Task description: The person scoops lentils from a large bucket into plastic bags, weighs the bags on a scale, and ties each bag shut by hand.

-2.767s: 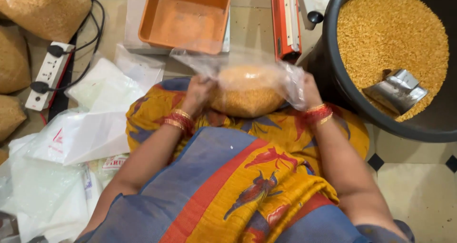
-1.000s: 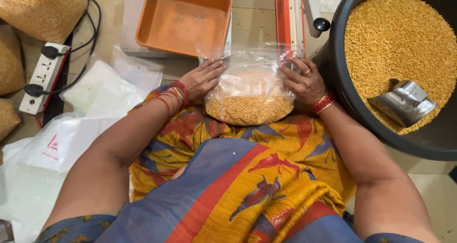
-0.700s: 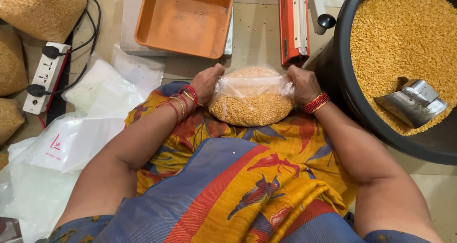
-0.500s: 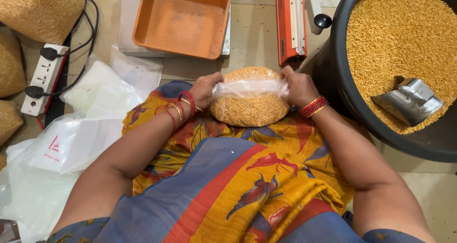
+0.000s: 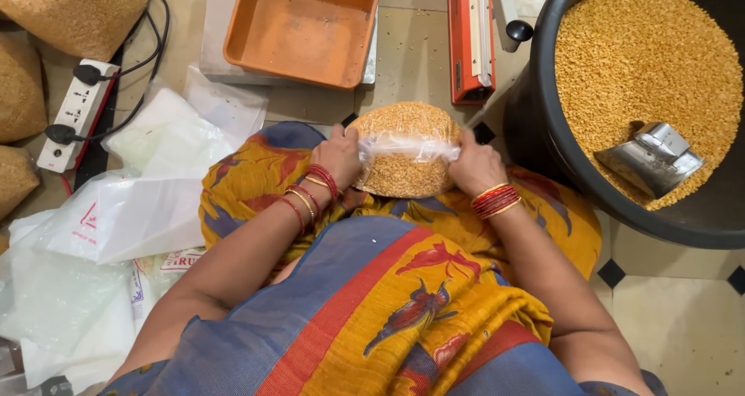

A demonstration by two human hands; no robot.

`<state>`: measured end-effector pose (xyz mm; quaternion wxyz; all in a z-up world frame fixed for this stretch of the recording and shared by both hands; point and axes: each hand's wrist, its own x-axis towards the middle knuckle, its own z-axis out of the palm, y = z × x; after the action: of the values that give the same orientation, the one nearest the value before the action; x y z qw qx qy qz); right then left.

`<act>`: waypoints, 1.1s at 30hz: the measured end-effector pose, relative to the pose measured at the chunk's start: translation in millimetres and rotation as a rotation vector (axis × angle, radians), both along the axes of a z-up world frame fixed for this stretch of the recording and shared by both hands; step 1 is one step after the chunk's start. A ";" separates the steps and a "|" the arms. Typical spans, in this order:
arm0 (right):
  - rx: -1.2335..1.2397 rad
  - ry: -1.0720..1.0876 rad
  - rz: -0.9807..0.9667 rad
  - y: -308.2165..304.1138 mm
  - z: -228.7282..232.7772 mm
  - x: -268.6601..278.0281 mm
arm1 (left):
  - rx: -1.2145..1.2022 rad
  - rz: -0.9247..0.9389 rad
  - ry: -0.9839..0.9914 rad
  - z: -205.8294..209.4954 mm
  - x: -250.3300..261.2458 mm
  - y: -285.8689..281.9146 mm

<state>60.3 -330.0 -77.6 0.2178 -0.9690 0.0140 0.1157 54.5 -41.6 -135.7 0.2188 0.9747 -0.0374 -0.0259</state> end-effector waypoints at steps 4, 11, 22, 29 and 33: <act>-0.096 0.151 0.066 -7.8 -29.7 -10.3 | 0.183 -0.106 0.267 -10.3 -9.1 -0.3; 1.167 0.773 -0.119 -10.8 -96.0 -32.5 | -1.904 0.449 1.237 -73.3 -15.6 -17.9; 1.798 1.028 0.114 40.9 13.5 -26.9 | -1.560 0.446 0.848 126.6 56.5 -89.4; 1.566 1.119 -0.280 47.0 -12.2 -20.7 | -0.839 -0.214 0.891 34.6 78.2 -56.9; 1.737 1.277 -0.399 15.4 -21.8 -17.5 | -0.570 -0.399 0.774 16.2 63.8 -53.0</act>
<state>42.7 -314.6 -99.4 0.7939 -0.2270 0.1945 0.5295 118.3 -94.6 -119.5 0.4642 0.7694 -0.1441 -0.4145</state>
